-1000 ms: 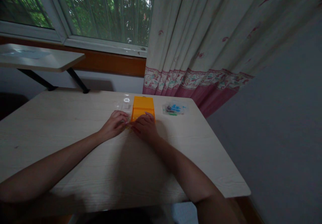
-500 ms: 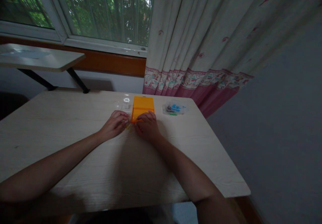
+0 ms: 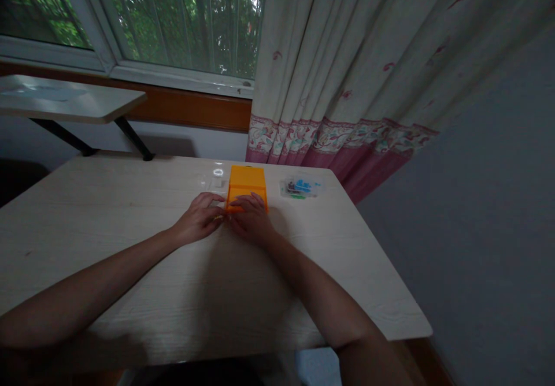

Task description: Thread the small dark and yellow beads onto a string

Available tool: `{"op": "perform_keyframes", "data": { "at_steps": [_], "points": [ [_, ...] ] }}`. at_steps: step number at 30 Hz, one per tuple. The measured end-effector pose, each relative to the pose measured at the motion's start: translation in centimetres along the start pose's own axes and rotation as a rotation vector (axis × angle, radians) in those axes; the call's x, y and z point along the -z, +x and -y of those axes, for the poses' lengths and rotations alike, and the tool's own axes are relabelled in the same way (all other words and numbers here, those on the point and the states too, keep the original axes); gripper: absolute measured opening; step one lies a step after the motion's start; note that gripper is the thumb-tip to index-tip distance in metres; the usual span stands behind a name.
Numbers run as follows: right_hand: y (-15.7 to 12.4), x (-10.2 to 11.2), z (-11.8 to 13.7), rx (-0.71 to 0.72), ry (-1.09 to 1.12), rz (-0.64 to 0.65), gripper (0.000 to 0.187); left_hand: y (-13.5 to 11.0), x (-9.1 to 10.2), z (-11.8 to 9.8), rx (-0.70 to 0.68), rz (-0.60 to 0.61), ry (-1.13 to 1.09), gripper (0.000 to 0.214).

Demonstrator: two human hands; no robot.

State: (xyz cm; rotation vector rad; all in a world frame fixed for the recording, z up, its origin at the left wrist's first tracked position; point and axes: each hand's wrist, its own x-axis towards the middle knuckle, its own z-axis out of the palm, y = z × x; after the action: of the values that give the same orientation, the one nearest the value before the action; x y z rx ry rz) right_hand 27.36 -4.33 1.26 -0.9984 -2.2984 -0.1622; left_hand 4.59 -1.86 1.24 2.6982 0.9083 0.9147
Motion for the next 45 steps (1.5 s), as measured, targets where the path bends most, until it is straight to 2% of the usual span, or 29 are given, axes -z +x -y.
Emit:
{"op": "perform_keyframes", "data": {
  "at_steps": [6,12,17,22,29,34,45],
  "points": [
    [0.0,-0.3,-1.0,-0.144,0.017,-0.138,0.014,-0.1,0.1,-0.1,-0.004,0.033,0.016,0.016],
    [0.2,-0.4,-1.0,-0.142,0.038,-0.135,0.017,0.0,0.3,-0.2,0.002,0.082,0.012,0.012],
    [0.2,-0.4,-0.9,-0.156,0.024,-0.121,0.017,0.0,0.1,-0.2,-0.041,0.078,0.025,0.013],
    [0.2,-0.3,-0.9,-0.14,0.022,-0.118,0.02,0.0,0.1,-0.3,-0.052,0.063,0.0,0.014],
    [0.1,-0.2,-0.5,-0.071,0.017,-0.112,0.019,0.2,0.4,-0.2,-0.016,-0.045,-0.108,0.013],
    [0.2,-0.1,-0.1,-0.005,-0.006,-0.061,0.019,0.2,0.3,0.1,-0.011,-0.082,-0.142,0.011],
    [0.1,-0.1,0.4,0.07,-0.019,-0.057,0.023,0.5,0.6,-0.2,-0.018,-0.01,-0.199,0.017]
  ]
}}
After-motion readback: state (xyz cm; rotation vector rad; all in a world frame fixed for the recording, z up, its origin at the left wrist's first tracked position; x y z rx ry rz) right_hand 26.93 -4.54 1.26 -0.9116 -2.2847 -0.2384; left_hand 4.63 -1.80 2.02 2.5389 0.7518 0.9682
